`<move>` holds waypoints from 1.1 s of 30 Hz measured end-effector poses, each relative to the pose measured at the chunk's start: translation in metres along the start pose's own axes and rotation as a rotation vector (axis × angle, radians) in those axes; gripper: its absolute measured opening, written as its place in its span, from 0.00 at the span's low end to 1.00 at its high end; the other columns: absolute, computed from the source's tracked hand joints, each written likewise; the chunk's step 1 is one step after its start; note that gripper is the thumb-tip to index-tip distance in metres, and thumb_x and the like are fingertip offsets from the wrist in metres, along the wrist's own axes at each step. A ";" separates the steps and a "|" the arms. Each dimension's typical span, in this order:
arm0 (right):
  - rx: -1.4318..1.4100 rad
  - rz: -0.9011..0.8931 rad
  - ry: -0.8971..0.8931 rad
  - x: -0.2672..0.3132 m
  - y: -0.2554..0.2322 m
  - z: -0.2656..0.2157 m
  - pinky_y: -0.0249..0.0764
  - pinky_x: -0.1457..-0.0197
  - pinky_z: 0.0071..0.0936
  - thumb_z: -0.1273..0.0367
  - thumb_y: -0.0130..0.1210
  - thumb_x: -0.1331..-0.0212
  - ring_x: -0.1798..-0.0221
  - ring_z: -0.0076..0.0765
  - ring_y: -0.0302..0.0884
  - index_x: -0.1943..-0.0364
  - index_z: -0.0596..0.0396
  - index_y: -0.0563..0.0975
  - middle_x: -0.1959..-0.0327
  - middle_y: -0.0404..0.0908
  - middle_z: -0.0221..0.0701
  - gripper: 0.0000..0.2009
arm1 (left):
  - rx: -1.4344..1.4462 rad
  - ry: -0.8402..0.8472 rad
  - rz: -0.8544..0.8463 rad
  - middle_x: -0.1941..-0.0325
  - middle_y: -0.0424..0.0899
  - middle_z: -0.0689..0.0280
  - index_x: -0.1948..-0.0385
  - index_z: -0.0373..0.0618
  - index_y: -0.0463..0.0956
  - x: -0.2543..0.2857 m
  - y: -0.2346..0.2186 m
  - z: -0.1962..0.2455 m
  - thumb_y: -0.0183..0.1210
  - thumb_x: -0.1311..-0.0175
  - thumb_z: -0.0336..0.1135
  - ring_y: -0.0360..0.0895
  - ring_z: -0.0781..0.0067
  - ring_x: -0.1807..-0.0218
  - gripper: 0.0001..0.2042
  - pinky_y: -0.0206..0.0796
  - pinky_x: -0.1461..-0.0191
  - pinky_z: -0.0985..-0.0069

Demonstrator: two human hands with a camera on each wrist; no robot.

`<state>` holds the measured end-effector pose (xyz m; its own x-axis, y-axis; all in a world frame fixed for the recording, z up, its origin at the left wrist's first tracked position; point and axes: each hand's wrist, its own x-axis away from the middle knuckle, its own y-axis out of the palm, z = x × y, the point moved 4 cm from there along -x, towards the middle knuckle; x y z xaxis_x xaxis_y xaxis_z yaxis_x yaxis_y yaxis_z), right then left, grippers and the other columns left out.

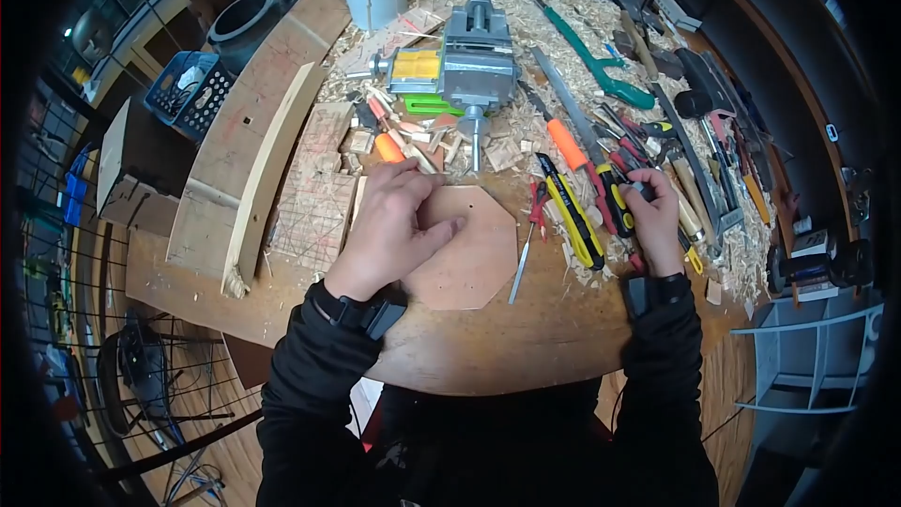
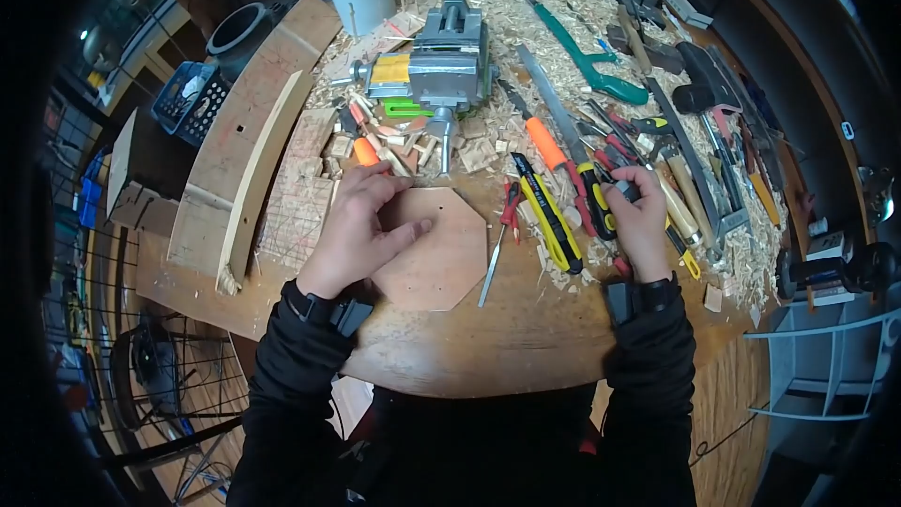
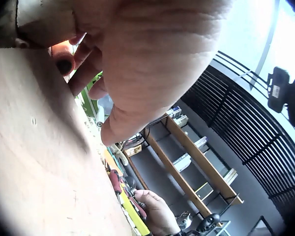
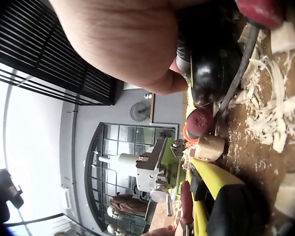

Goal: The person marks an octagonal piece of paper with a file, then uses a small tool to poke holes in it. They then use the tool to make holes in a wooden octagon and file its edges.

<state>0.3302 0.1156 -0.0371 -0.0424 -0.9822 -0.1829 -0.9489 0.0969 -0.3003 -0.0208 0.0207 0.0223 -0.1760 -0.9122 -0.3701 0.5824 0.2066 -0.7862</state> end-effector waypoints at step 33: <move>-0.031 0.021 -0.063 -0.004 -0.001 0.008 0.64 0.64 0.16 0.74 0.62 0.46 0.68 0.16 0.65 0.62 0.59 0.79 0.68 0.72 0.22 0.08 | 0.699 -0.568 0.013 0.73 0.82 0.68 0.56 0.42 0.76 0.010 -0.043 -0.035 0.59 0.38 0.34 0.78 0.81 0.76 0.11 0.70 0.77 0.80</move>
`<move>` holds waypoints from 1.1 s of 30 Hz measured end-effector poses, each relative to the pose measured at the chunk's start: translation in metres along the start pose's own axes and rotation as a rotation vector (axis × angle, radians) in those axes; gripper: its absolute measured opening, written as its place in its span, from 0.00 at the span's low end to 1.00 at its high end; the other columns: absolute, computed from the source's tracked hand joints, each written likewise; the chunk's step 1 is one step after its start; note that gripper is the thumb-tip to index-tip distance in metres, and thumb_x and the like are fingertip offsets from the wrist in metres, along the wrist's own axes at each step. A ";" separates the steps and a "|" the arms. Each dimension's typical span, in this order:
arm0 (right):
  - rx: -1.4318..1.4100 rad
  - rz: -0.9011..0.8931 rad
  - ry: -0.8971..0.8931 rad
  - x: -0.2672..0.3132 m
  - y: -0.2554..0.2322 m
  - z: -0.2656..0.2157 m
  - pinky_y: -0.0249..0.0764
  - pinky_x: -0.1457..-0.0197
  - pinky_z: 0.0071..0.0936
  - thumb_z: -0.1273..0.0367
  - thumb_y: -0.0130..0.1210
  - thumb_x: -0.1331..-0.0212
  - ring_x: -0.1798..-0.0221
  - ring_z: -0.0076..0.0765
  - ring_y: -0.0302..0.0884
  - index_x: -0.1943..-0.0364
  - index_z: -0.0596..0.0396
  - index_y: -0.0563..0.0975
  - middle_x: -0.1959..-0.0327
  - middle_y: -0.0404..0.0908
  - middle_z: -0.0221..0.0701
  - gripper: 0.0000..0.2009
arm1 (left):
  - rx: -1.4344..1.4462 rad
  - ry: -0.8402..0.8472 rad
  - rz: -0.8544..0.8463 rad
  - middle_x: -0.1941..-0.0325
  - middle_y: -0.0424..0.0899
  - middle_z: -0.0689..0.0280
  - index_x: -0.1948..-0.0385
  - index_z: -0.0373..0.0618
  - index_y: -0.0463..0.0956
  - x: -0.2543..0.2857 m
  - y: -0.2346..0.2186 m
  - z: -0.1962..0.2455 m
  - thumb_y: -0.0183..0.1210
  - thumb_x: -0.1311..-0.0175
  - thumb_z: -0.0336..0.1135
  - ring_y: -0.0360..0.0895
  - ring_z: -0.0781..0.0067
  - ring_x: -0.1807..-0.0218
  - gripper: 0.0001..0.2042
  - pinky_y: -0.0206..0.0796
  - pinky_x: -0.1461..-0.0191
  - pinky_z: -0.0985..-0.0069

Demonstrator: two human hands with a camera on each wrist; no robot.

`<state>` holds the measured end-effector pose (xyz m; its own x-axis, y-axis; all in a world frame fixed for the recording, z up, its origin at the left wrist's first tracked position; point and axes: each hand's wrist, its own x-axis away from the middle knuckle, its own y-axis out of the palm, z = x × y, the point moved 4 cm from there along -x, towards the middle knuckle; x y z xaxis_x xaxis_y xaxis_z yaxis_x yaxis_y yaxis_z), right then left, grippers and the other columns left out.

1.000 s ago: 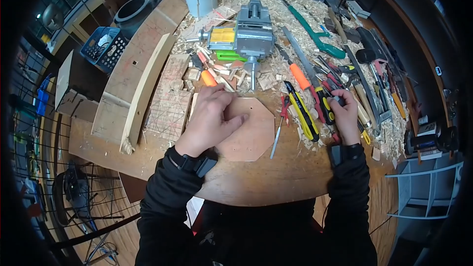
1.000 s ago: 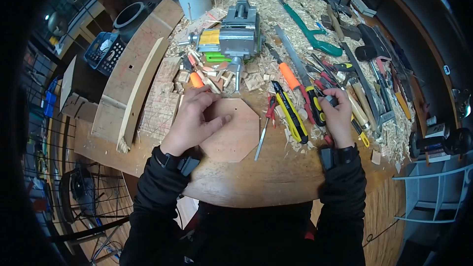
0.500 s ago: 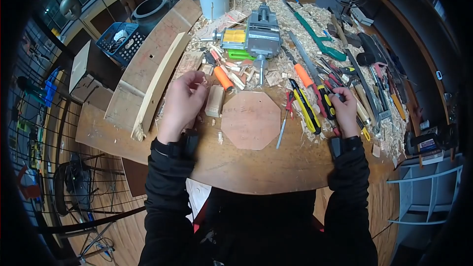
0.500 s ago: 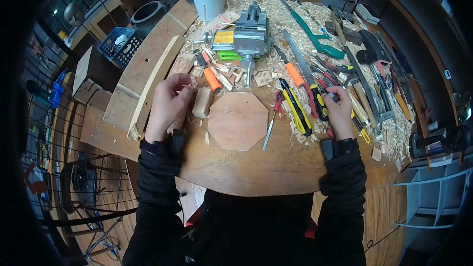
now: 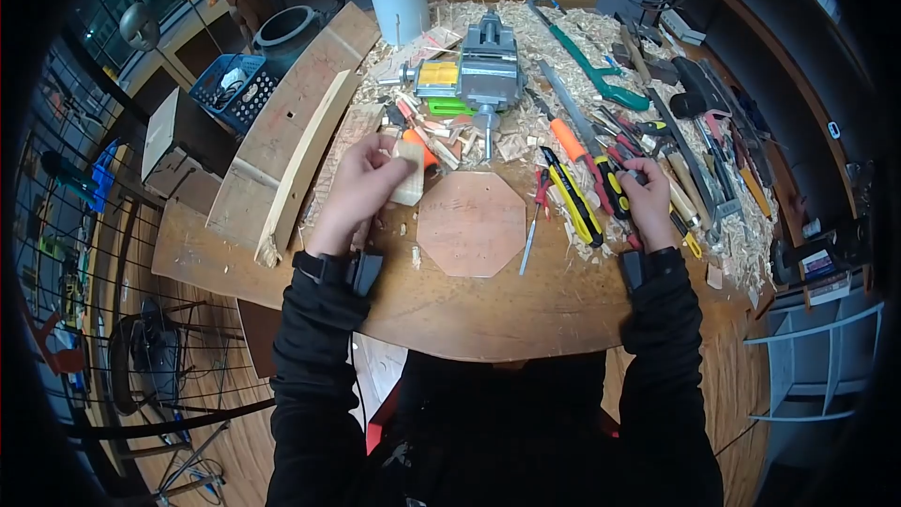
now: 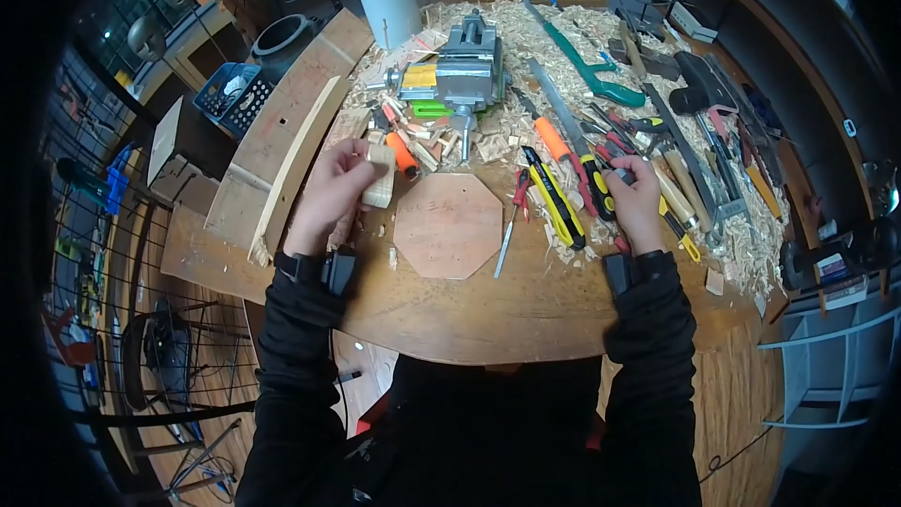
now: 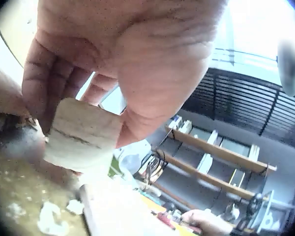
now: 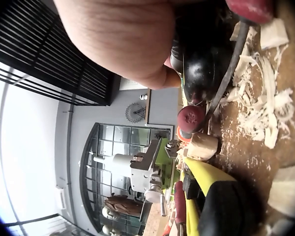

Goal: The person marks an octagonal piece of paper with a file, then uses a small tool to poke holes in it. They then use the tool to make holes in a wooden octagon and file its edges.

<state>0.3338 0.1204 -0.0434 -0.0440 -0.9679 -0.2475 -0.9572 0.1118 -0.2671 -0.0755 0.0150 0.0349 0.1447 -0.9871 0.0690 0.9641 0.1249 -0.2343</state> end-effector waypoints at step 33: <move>-0.010 -0.015 0.067 0.001 -0.001 -0.002 0.61 0.66 0.14 0.74 0.62 0.44 0.69 0.13 0.62 0.61 0.57 0.78 0.72 0.69 0.18 0.08 | 1.276 0.032 -0.430 0.80 0.72 0.61 0.62 0.41 0.77 -0.027 0.046 -0.035 0.47 0.38 0.47 0.61 0.72 0.84 0.19 0.52 0.79 0.76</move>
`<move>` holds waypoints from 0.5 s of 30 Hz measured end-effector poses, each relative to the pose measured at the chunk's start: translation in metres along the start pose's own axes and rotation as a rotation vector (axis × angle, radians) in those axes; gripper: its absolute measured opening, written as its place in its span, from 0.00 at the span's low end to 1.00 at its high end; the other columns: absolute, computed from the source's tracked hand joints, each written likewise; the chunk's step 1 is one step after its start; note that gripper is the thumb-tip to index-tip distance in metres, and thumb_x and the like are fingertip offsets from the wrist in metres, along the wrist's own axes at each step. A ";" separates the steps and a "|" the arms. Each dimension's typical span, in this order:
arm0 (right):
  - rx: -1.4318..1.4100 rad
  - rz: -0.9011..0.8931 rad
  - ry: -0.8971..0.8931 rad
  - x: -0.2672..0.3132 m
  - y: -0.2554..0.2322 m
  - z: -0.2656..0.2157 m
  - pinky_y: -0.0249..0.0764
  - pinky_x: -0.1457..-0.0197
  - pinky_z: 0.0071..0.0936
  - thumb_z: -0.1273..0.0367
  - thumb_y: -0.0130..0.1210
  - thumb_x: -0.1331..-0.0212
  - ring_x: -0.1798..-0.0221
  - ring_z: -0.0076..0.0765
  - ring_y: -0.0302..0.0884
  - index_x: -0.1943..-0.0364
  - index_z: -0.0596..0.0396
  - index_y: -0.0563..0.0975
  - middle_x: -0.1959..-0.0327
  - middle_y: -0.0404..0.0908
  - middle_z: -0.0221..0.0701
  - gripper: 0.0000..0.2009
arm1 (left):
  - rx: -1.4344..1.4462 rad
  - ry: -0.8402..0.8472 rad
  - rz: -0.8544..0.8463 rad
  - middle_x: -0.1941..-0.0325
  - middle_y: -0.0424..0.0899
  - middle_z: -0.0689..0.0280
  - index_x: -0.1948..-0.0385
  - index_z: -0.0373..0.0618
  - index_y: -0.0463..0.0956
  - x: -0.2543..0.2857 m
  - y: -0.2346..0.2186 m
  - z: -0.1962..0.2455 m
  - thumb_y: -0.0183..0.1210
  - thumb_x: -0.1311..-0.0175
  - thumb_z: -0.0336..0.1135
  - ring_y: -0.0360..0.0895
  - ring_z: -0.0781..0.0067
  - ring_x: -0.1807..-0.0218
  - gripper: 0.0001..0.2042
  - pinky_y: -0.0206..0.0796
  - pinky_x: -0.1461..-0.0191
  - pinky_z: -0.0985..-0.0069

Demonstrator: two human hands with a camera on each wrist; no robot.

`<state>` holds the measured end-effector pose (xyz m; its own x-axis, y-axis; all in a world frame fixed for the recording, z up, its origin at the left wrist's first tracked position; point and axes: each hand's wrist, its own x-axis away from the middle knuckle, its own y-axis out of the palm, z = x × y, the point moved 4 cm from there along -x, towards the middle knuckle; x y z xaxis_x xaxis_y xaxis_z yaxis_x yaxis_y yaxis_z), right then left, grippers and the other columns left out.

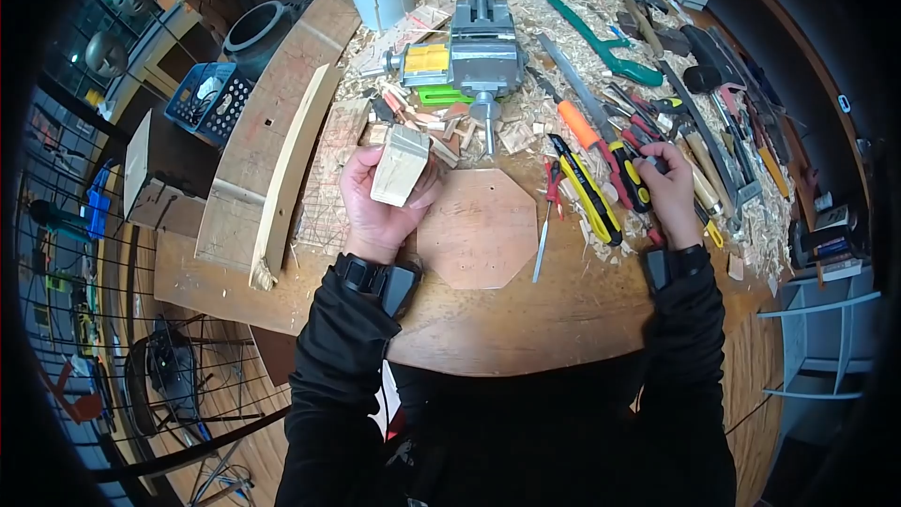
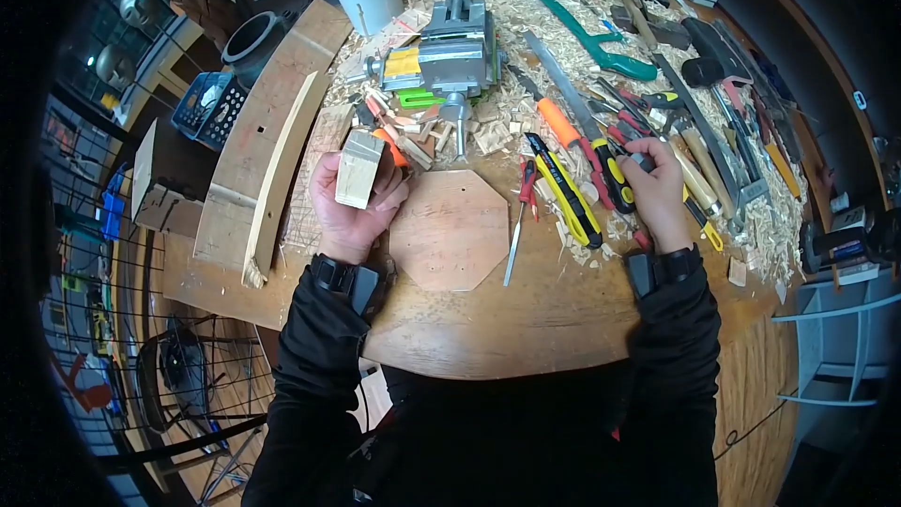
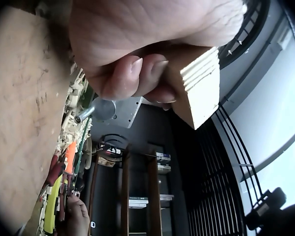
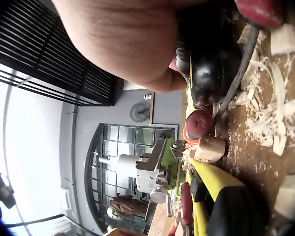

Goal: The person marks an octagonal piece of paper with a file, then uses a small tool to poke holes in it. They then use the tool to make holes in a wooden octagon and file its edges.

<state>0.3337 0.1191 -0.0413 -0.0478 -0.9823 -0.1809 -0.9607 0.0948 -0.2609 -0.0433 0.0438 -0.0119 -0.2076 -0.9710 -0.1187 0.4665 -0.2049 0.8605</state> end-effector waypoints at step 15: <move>0.086 0.006 -0.006 0.001 -0.002 -0.002 0.64 0.66 0.18 0.71 0.63 0.46 0.69 0.16 0.65 0.63 0.57 0.79 0.71 0.71 0.21 0.09 | -0.101 0.018 0.052 0.61 0.80 0.57 0.31 0.48 0.60 -0.003 0.017 -0.001 0.39 0.30 0.39 0.74 0.67 0.73 0.25 0.67 0.75 0.72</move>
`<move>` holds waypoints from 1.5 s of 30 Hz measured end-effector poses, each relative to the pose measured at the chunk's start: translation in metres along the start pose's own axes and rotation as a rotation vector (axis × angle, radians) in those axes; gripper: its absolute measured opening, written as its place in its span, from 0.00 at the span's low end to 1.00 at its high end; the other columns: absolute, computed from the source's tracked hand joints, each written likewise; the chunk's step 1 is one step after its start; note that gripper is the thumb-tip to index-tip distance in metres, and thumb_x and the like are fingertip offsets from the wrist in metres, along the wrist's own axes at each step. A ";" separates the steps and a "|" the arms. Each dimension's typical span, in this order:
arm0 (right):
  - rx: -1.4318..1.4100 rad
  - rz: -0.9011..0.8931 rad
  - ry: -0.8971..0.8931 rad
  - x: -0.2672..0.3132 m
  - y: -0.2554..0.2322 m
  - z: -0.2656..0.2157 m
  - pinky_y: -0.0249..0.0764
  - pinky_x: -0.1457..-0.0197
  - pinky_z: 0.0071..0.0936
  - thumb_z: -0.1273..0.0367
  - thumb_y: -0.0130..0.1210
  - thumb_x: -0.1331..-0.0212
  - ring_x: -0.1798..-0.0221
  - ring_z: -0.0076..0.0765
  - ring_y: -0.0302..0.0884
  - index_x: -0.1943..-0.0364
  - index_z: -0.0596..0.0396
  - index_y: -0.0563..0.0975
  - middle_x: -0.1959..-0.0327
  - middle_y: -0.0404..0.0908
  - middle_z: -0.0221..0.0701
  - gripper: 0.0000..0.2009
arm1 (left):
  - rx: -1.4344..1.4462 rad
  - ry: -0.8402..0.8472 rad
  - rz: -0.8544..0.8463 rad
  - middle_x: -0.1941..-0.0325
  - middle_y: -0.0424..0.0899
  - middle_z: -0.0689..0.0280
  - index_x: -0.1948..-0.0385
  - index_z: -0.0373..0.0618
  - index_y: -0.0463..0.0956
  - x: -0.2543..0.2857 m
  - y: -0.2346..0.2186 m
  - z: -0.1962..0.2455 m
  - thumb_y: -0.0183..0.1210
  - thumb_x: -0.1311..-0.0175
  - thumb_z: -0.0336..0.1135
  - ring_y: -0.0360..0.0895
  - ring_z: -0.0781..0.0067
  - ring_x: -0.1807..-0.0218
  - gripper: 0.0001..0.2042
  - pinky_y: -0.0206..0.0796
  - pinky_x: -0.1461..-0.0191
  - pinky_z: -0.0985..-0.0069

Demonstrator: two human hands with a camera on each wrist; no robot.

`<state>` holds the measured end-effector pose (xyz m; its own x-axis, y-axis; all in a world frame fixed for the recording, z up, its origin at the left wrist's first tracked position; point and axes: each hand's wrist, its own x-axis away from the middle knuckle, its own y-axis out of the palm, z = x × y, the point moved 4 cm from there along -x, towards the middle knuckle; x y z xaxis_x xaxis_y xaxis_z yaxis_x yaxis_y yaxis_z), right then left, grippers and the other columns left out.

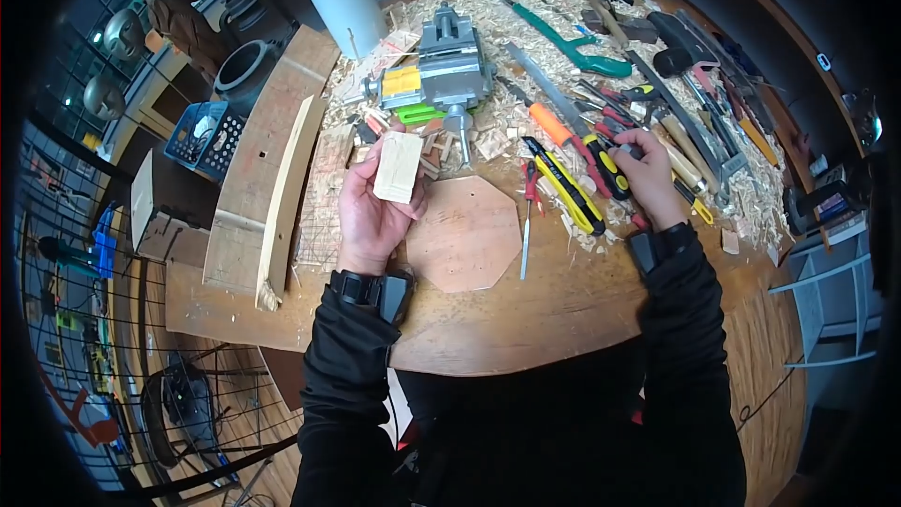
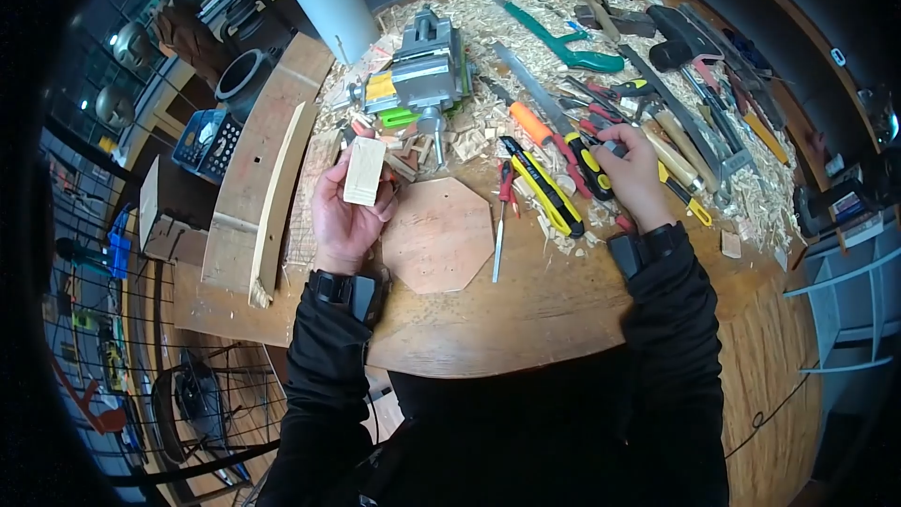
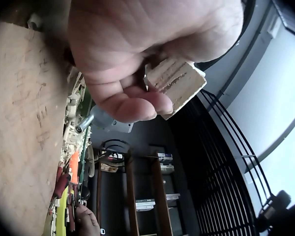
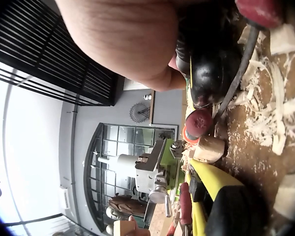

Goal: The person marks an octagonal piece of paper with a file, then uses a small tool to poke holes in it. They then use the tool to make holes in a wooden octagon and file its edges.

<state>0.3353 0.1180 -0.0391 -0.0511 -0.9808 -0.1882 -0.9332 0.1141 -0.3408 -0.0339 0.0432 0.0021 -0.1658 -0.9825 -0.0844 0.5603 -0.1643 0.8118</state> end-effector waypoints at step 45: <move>-0.031 -0.048 0.023 0.004 0.003 -0.009 0.62 0.64 0.12 0.75 0.59 0.41 0.68 0.11 0.65 0.59 0.57 0.77 0.70 0.72 0.18 0.08 | -0.790 -0.065 -0.112 0.48 0.81 0.64 0.44 0.36 0.73 0.015 0.023 -0.023 0.59 0.41 0.15 0.77 0.80 0.48 0.21 0.69 0.43 0.80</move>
<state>0.3285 0.1128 -0.0324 -0.0139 -0.9885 -0.1508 -0.9453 0.0622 -0.3201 -0.0045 0.0226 0.0062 -0.2882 -0.9536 -0.0874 0.9427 -0.2985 0.1491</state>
